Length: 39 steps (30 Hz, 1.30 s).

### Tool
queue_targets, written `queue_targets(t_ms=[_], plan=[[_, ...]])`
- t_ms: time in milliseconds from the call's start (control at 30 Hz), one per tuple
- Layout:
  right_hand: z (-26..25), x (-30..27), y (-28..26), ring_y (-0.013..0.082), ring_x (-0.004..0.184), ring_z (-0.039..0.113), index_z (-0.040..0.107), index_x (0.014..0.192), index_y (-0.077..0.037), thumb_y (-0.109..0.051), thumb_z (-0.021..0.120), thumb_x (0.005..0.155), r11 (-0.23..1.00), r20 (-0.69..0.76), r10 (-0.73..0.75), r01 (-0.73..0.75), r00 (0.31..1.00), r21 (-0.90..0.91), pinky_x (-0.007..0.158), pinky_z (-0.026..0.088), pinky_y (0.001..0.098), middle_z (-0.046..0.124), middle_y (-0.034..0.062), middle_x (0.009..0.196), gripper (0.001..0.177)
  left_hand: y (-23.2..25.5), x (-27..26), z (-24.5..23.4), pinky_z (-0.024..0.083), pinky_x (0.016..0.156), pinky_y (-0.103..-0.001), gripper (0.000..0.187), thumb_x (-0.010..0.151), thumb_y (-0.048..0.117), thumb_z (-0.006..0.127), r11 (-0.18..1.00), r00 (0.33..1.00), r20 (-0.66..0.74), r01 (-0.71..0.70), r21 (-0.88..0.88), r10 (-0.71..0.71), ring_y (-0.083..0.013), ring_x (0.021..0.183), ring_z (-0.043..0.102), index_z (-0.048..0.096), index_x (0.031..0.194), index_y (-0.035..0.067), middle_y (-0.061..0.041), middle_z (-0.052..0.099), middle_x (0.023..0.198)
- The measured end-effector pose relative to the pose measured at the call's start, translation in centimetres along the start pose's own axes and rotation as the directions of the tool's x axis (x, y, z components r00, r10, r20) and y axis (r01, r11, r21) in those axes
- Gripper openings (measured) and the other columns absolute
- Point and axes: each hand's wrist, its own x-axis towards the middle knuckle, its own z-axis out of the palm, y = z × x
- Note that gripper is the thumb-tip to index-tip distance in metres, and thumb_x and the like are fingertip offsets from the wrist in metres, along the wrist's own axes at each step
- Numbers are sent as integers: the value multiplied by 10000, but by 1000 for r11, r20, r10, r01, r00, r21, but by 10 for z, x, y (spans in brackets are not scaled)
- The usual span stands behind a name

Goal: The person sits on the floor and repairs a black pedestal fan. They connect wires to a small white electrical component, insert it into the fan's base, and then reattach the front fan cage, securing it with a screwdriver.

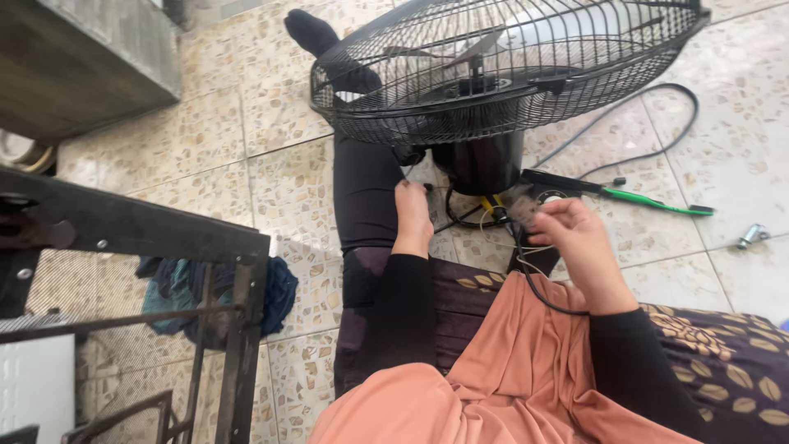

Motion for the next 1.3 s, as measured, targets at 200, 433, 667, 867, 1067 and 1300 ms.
queue_targets(t_ms=[200,433,667,867,1067,1300], plan=[[-100,33,36,197,839,680,575,1167,-28,-87,683,955,965,-262,121,-175,957,-195,637,575,342,690,128,1008,245,-20,-26,22,414,1024,-614,520,813,169,638,909,911,104,378,179,-399,-412,1300,455,482,1287,20,-263,475,1395],[-143,60,100,198,717,690,614,1132,13,-66,726,909,936,-452,169,-286,876,-204,565,584,343,693,136,905,261,-25,-41,40,518,914,-524,509,802,169,627,879,981,148,44,474,-128,-497,1152,630,613,1167,-186,-395,657,1224],[-147,71,121,253,694,700,670,1065,16,-85,739,906,868,-531,174,-384,829,-314,606,585,365,714,139,853,201,-8,-110,46,533,952,-496,488,783,224,709,82,969,226,-219,972,-95,-439,1155,639,683,1175,-66,-274,651,1234],[-124,59,98,317,850,714,716,1097,-19,-206,746,941,590,-427,-334,-167,840,-790,796,546,427,750,179,941,246,-25,-125,56,511,1022,-468,421,855,184,630,142,626,669,-679,720,-402,-412,1210,618,700,1244,37,-241,666,1286],[-122,52,85,283,872,722,747,1096,-95,-194,701,974,678,-421,-328,-100,846,-729,802,554,407,757,146,983,164,10,-121,53,503,967,-486,370,925,184,608,302,946,319,-290,908,-52,-387,1198,604,576,1266,45,-207,613,1296],[-141,68,131,345,822,683,708,1134,-96,-281,915,750,618,-441,-226,-222,869,-754,755,543,423,699,191,880,474,1,-127,61,498,956,-460,298,919,149,629,434,837,507,-543,718,208,-389,1133,607,614,1203,59,-197,616,1206]])
